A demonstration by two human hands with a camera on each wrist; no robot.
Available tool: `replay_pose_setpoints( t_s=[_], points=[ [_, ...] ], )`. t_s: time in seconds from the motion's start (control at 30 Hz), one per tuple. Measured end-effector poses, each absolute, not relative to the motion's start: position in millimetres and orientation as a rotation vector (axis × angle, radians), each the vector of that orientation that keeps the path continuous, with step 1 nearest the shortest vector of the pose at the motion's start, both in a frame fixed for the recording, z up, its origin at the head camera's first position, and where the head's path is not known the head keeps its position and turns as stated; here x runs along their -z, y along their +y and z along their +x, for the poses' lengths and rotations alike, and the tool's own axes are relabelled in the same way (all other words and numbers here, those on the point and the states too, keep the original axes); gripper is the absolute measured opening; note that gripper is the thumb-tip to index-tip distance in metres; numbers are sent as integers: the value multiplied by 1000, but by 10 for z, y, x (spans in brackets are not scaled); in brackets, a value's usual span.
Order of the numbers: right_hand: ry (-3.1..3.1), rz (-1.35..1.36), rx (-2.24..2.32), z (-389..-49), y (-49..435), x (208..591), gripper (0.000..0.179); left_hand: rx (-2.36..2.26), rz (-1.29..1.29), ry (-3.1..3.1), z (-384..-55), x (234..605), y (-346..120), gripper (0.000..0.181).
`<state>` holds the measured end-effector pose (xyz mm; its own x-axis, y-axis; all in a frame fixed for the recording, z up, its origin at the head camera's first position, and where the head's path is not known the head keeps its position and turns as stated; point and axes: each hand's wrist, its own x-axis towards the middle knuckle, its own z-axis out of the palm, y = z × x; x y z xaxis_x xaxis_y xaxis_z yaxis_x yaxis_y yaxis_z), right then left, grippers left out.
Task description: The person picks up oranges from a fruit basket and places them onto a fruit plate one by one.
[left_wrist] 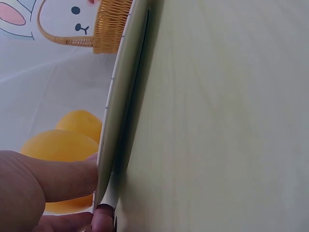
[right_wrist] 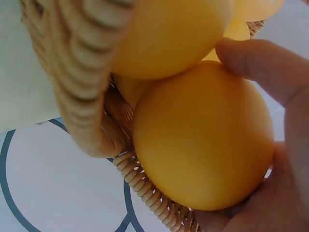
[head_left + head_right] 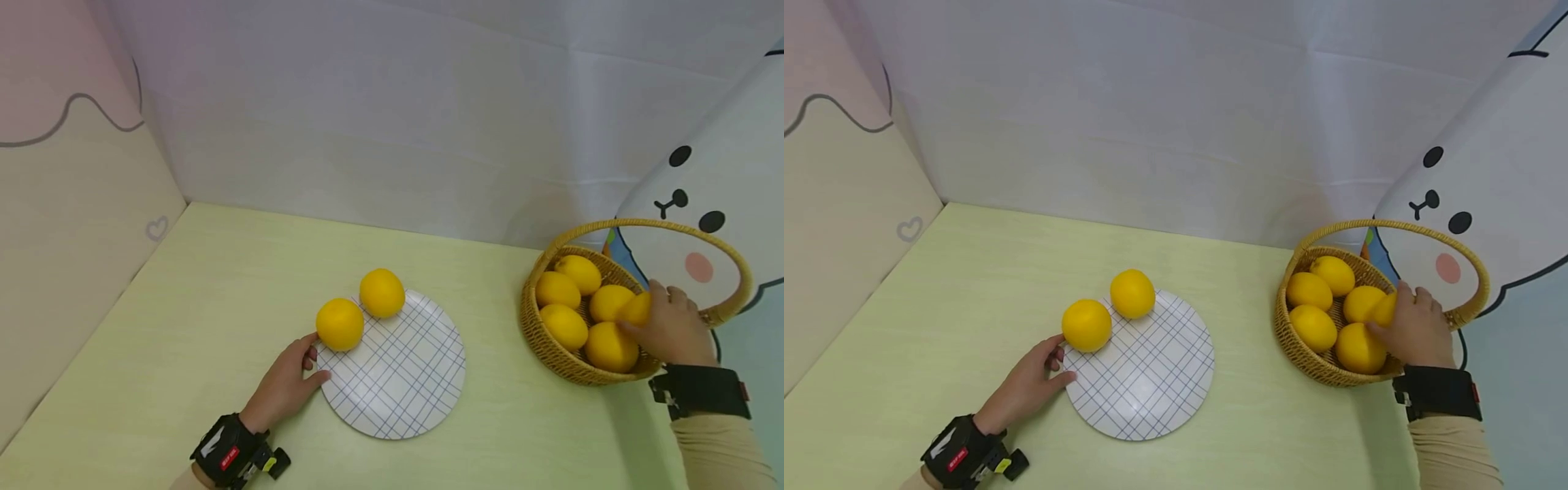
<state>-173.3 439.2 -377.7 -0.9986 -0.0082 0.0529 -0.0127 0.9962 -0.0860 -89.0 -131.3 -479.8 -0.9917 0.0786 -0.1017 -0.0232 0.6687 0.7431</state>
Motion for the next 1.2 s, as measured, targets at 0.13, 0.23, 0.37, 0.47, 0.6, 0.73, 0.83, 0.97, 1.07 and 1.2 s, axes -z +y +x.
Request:
replay_pose_setpoints(
  t_s=[0.13,0.23,0.37,0.47,0.6,0.73,0.83,0.97,1.07,1.2],
  points=[
    [-3097,34,-141,-1727,4394,3768,83,-1231,41,2750,-891,4788,-1310,62],
    [-3101,40,-150,-1711,4381,3747,75,-1232,45,2747,-895,4770,-1304,62],
    [-3103,28,-181,-1703,4378,3733,75,-1228,45,2747,-901,4759,-1296,61],
    [-3107,21,-195,-1711,4387,3740,76,-1231,46,2747,-897,4754,-1297,61],
    [-3126,17,-199,-1721,4386,3743,78,-1235,41,2745,-890,4762,-1303,62],
    [-3144,8,-195,-1722,4369,3737,79,-1245,38,2742,-890,4777,-1304,63],
    [-3139,2,-198,-1715,4364,3736,79,-1246,31,2742,-897,4785,-1300,63],
    [-3122,11,-200,-1715,4373,3744,80,-1238,22,2744,-908,4795,-1299,62],
    [-3097,24,-196,-1730,4387,3757,80,-1236,24,2739,-914,4792,-1301,61],
    [-3053,33,-195,-1740,4399,3762,77,-1230,30,2735,-910,4784,-1304,61]
  ],
)
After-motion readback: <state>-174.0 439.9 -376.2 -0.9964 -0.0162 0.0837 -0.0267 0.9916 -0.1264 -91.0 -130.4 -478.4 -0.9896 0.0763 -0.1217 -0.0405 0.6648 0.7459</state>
